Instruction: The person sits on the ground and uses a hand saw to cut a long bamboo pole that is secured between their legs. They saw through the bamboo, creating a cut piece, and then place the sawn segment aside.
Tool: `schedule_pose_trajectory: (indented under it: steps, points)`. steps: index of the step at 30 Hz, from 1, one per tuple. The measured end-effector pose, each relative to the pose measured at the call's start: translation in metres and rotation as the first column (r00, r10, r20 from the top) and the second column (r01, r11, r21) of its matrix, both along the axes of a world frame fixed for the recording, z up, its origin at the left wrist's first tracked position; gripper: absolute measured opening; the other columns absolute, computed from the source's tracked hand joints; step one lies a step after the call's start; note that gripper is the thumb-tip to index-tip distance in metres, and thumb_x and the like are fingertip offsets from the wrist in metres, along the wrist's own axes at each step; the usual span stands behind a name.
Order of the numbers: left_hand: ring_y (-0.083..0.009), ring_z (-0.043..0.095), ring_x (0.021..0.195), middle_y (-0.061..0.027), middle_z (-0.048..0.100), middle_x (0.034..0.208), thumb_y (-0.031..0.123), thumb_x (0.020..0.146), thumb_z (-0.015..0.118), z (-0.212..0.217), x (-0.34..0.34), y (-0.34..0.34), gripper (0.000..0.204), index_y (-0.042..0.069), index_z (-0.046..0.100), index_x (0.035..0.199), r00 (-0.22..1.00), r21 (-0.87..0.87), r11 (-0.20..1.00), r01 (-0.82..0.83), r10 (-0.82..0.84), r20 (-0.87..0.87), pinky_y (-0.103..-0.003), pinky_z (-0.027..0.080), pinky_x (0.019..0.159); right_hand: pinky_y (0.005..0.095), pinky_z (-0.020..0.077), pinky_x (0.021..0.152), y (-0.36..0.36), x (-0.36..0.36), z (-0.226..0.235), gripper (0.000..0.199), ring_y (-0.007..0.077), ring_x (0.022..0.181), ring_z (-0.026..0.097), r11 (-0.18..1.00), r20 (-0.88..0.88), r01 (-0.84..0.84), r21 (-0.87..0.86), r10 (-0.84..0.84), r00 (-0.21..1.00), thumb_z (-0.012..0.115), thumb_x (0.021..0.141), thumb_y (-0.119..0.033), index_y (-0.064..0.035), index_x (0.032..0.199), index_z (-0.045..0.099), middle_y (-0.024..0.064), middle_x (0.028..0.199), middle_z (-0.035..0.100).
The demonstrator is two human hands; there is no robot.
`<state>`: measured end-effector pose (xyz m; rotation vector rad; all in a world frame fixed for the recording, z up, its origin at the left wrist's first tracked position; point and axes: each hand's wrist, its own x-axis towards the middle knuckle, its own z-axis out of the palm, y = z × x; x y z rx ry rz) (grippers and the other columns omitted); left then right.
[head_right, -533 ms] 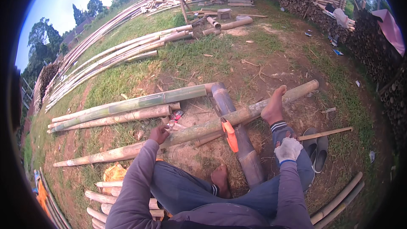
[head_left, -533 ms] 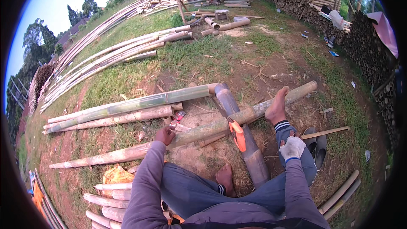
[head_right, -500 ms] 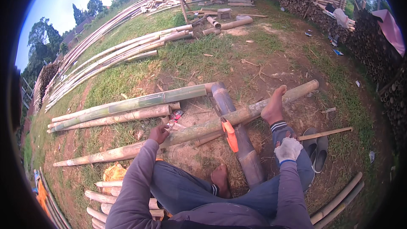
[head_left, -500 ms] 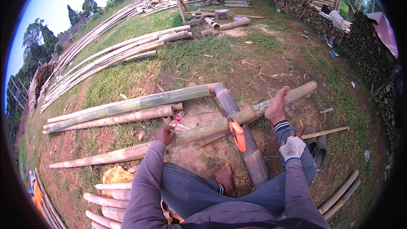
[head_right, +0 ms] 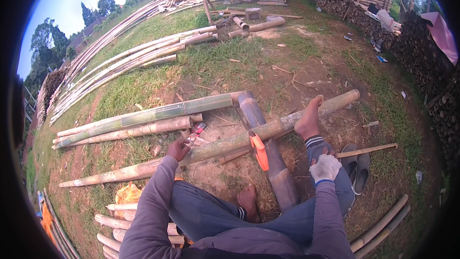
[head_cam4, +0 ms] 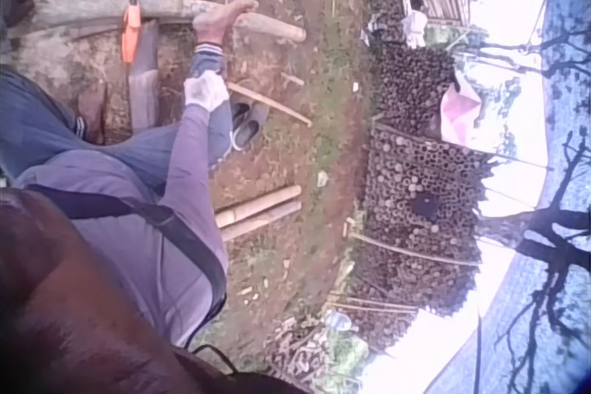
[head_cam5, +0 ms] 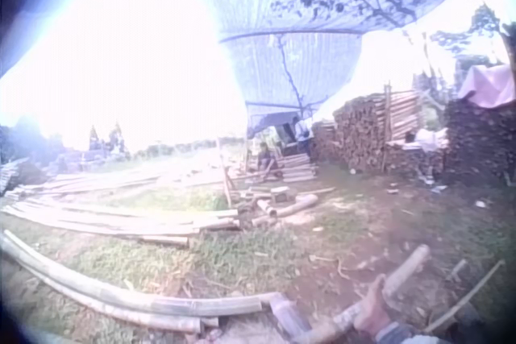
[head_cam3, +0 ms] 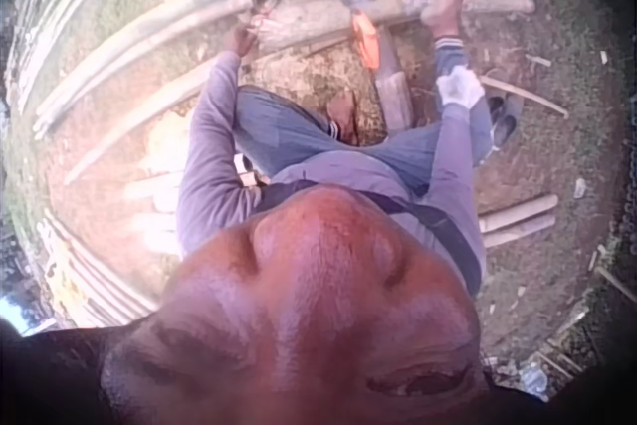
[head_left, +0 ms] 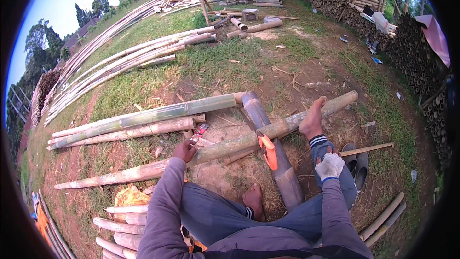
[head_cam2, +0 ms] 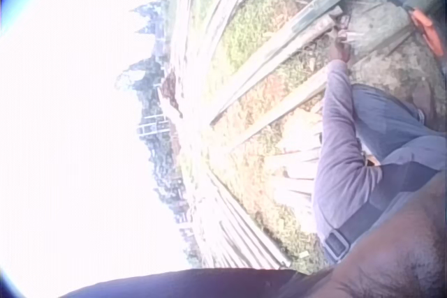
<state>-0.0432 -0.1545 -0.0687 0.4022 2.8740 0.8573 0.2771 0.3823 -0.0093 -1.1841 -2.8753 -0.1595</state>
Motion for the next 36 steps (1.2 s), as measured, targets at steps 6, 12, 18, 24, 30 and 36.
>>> schedule_pose_trajectory:
  steps: [6, 12, 18, 24, 30, 36]
  points:
    - [-0.0312, 0.078, 0.093, -0.0161, 0.080, 0.101, 0.032, 0.089, 0.084, 0.007, 0.002, 0.003, 0.043, 0.012, 0.077, 0.126, 0.998, -0.004, 1.000, -0.018, 0.018, 0.055, -0.042, 0.061, 0.086, 0.0530, 0.0546, 0.093, 0.004, 0.002, -0.011, 0.068, 0.0363, 0.110, 0.073, 0.999, -0.038, -0.012, 0.053, 0.014, 0.999, 0.074, 0.088, -0.043, -0.0048, 0.143, 0.066, 0.0187, 0.124, 0.073]
    - [-0.0380, 0.062, 0.136, -0.0192, 0.065, 0.147, 0.055, 0.077, 0.091, 0.029, 0.003, 0.018, 0.086, 0.022, 0.061, 0.150, 0.991, -0.350, 0.929, 0.119, -0.088, 0.103, -0.049, 0.050, 0.113, 0.0530, 0.0544, 0.095, 0.001, 0.001, -0.004, 0.061, 0.0367, 0.112, 0.073, 1.000, -0.028, -0.003, 0.005, 0.003, 1.000, 0.076, 0.087, -0.042, -0.0044, 0.134, 0.072, 0.0193, 0.124, 0.073]
    - [-0.0450, 0.039, 0.155, -0.0167, 0.044, 0.168, 0.069, 0.060, 0.096, 0.045, 0.006, 0.035, 0.130, 0.028, 0.036, 0.168, 0.953, -0.590, 0.754, 0.290, -0.169, 0.252, -0.063, 0.033, 0.126, 0.0529, 0.0539, 0.096, -0.003, 0.001, -0.001, 0.053, 0.0374, 0.113, 0.072, 0.998, -0.080, -0.018, 0.060, 0.022, 0.997, 0.078, 0.086, -0.041, -0.0045, 0.124, 0.077, 0.0173, 0.118, 0.075]
    - [-0.0439, 0.041, 0.154, -0.0140, 0.047, 0.165, 0.067, 0.056, 0.098, 0.031, 0.011, 0.038, 0.130, 0.027, 0.039, 0.165, 0.942, -0.596, 0.730, 0.335, -0.254, 0.219, -0.063, 0.037, 0.122, 0.0514, 0.0526, 0.099, -0.004, 0.000, -0.003, 0.059, 0.0368, 0.112, 0.072, 0.994, -0.082, -0.043, 0.100, 0.051, 0.995, 0.076, 0.087, -0.041, -0.0037, 0.132, 0.072, 0.0192, 0.122, 0.076]
    - [-0.0385, 0.064, 0.133, -0.0137, 0.064, 0.147, 0.058, 0.062, 0.097, 0.003, 0.013, 0.036, 0.108, 0.025, 0.051, 0.154, 0.954, -0.539, 0.790, 0.293, -0.209, 0.213, -0.058, 0.052, 0.108, 0.0507, 0.0531, 0.098, 0.001, 0.002, -0.010, 0.060, 0.0350, 0.112, 0.072, 0.993, -0.041, -0.048, 0.111, 0.053, 0.998, 0.076, 0.087, -0.042, -0.0020, 0.130, 0.072, 0.0175, 0.110, 0.079]
    - [-0.0369, 0.072, 0.121, -0.0129, 0.073, 0.135, 0.053, 0.065, 0.096, -0.003, 0.016, 0.031, 0.095, 0.025, 0.058, 0.147, 0.969, -0.518, 0.820, 0.245, -0.188, 0.160, -0.052, 0.057, 0.102, 0.0523, 0.0531, 0.098, -0.005, -0.006, -0.001, 0.065, 0.0362, 0.114, 0.072, 0.999, -0.014, -0.011, 0.033, 0.012, 1.000, 0.080, 0.084, -0.043, -0.0023, 0.133, 0.070, 0.0176, 0.111, 0.078]
